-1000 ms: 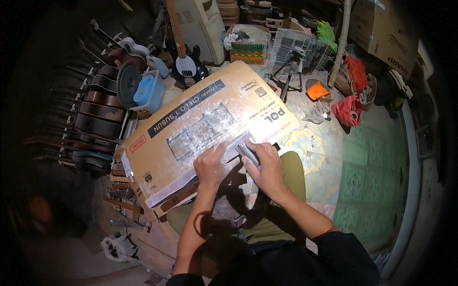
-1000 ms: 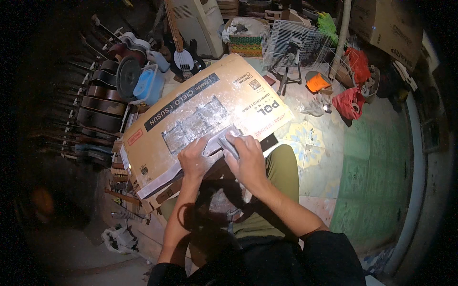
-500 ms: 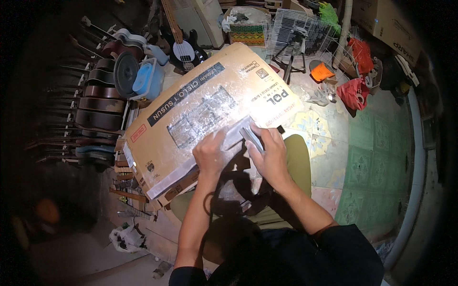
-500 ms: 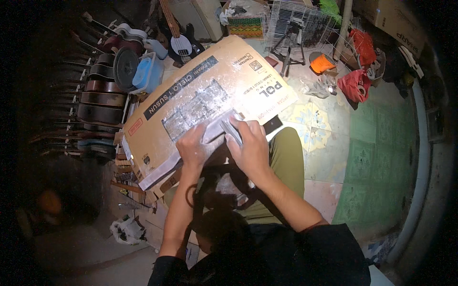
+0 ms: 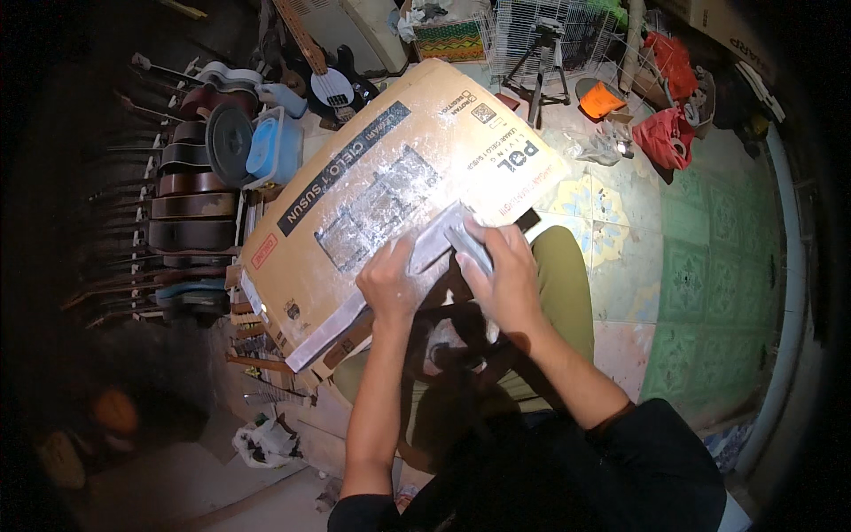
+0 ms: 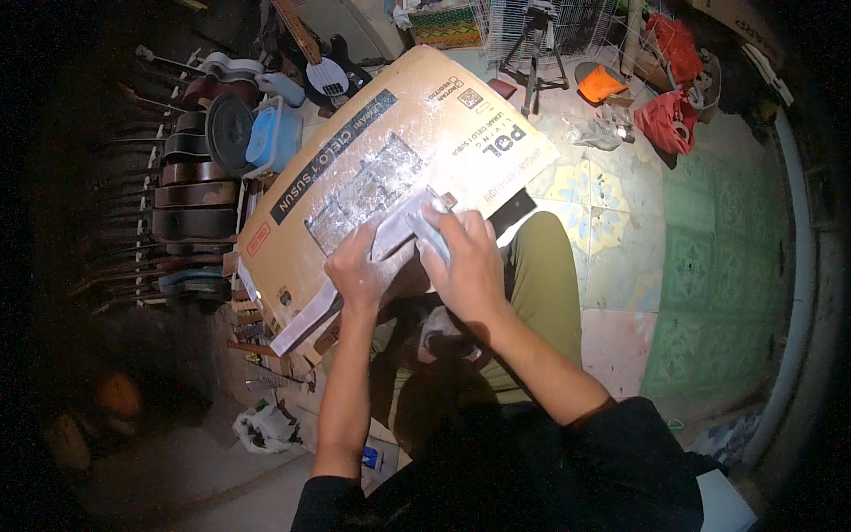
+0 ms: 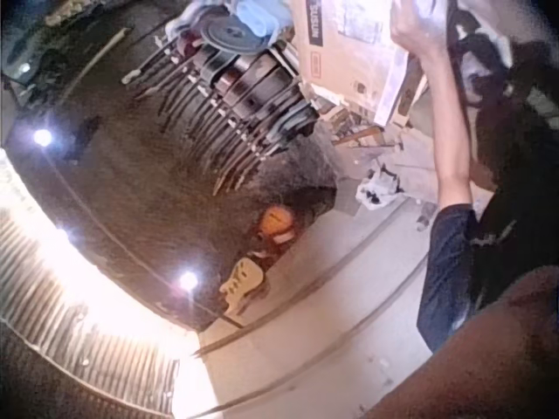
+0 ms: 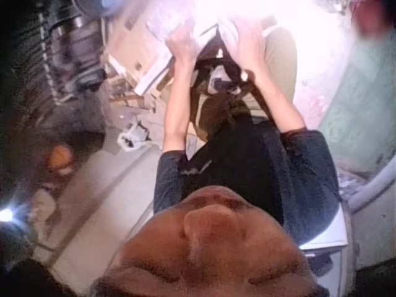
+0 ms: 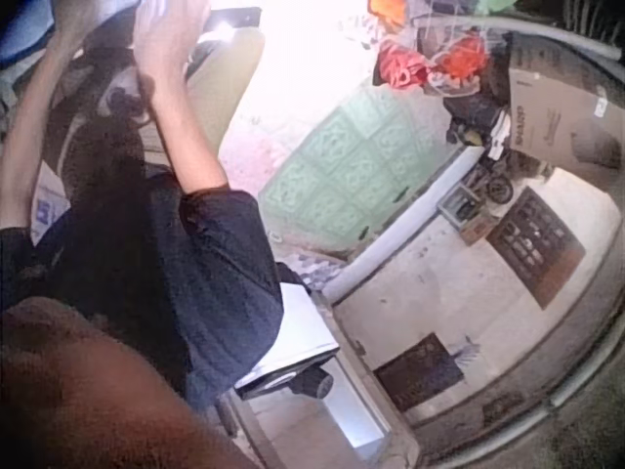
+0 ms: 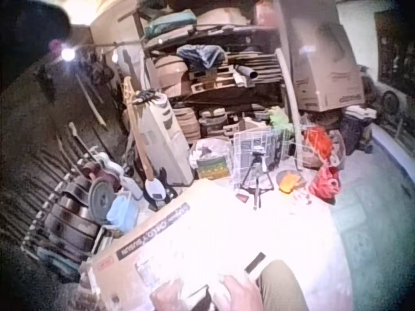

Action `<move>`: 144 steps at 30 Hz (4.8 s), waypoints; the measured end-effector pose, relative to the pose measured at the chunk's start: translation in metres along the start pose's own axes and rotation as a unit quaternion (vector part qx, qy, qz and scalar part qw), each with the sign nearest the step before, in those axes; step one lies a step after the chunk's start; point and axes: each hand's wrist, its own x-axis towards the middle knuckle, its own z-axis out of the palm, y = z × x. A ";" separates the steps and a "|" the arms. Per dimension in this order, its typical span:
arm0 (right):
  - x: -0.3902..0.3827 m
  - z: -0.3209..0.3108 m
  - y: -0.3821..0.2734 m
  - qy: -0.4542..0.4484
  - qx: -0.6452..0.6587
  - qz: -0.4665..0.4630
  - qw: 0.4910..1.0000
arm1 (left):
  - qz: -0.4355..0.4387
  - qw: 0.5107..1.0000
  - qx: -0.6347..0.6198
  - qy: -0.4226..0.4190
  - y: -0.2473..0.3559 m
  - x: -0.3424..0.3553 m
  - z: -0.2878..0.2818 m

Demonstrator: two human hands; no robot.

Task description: The person sands the surface and edges of a wooden guitar body using a sanding block, frequently turning the body over to reach different sides.

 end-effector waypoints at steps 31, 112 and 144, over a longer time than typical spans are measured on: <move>-0.001 0.014 0.004 0.047 -0.001 -0.050 0.998 | 0.008 1.000 -0.009 0.012 0.007 0.004 -0.004; 0.086 0.036 0.072 -0.049 0.202 0.170 0.963 | -0.022 0.980 0.093 -0.175 0.032 0.054 -0.002; 0.077 0.036 0.073 -0.083 0.283 0.197 0.935 | 0.012 0.987 0.086 -0.134 0.033 0.040 -0.002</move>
